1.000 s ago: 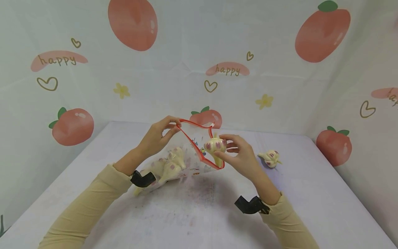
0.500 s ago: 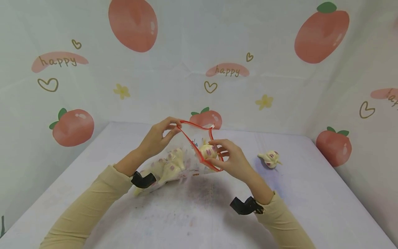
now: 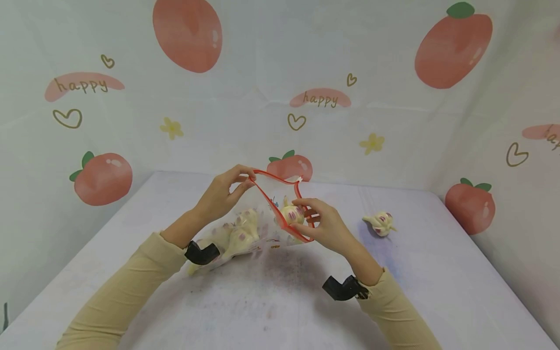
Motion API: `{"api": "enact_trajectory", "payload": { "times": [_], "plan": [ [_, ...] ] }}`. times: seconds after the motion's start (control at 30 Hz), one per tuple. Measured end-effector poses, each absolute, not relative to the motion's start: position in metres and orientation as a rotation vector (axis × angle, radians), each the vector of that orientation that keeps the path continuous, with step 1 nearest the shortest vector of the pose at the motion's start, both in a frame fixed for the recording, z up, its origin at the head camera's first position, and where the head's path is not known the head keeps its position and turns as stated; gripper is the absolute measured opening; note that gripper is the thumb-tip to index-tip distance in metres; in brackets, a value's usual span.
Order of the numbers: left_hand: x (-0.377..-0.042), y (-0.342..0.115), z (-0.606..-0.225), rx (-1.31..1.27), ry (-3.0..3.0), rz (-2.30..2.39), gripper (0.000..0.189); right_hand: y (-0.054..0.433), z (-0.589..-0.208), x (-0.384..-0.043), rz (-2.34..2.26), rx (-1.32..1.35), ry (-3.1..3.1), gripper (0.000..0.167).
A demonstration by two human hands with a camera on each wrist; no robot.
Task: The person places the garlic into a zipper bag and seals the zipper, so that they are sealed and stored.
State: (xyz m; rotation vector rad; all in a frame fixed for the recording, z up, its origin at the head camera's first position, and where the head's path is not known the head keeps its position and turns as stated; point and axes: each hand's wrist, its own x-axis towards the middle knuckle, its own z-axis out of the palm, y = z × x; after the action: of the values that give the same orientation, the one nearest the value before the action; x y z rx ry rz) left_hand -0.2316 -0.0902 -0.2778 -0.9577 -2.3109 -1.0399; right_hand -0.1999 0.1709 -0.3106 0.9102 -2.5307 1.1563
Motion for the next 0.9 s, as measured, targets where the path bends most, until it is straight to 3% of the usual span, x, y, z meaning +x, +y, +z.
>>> {"api": "enact_trajectory", "payload": {
  "times": [0.9],
  "plan": [
    [-0.231, -0.091, -0.279, -0.979, -2.278, -1.030, 0.014, 0.183, -0.318, -0.202, 1.184, 0.890, -2.505, 0.031]
  ]
}}
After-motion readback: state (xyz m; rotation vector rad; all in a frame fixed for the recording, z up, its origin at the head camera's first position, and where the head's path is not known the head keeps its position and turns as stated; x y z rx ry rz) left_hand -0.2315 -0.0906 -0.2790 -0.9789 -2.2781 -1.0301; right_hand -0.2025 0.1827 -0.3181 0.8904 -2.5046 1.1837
